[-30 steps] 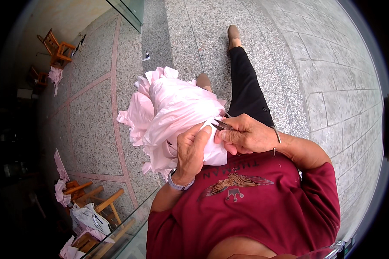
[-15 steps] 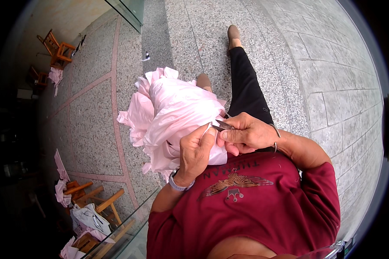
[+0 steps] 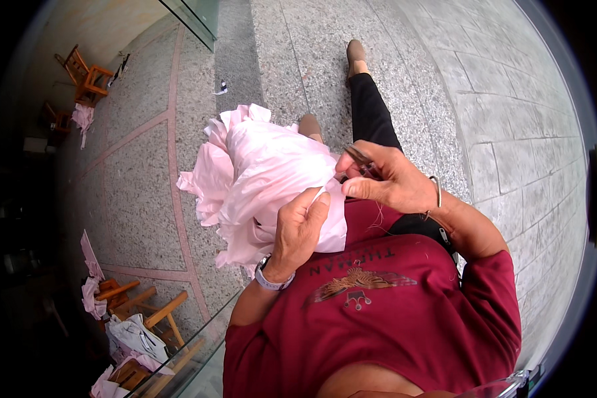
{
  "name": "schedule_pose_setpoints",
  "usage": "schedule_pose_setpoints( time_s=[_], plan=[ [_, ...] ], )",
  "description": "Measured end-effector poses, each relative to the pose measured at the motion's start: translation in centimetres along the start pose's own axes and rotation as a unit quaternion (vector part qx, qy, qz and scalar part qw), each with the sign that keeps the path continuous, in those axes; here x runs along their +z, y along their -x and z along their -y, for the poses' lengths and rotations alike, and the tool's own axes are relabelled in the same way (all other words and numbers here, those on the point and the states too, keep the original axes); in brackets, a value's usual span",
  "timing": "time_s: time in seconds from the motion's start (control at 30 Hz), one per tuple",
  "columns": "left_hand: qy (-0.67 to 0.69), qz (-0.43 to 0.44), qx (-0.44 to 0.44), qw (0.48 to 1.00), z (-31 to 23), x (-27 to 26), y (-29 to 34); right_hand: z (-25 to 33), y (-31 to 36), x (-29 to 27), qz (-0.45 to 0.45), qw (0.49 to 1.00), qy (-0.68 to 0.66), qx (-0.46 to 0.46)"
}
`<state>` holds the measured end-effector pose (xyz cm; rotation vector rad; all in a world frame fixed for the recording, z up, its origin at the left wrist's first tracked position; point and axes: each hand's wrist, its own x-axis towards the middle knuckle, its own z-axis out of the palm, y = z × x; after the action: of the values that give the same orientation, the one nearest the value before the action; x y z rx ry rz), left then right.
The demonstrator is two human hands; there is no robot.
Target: The person cuts and pulls threads from a pink fabric using a small tool while holding the fabric in their lap.
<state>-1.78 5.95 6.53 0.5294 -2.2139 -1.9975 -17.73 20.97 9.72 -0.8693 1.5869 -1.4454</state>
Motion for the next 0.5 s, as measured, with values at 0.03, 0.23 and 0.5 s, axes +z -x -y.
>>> schedule_pose_setpoints(
  time_s=[0.03, 0.23, 0.5],
  plan=[
    [-0.003, -0.005, 0.013, 1.0, -0.3, 0.1, 0.0, -0.1, -0.2, 0.2, 0.021, 0.999, 0.049, 0.006],
    [-0.015, -0.055, 0.066, 0.996, -0.1, -0.6, -0.3, -1.3, -1.3, 1.0, 0.013, 0.998, 0.068, -0.008],
    [0.101, -0.073, 0.013, 0.992, 0.7, -2.4, 0.2, -0.4, -2.3, -1.3, -0.045, 0.987, 0.154, 0.005]
  ],
)
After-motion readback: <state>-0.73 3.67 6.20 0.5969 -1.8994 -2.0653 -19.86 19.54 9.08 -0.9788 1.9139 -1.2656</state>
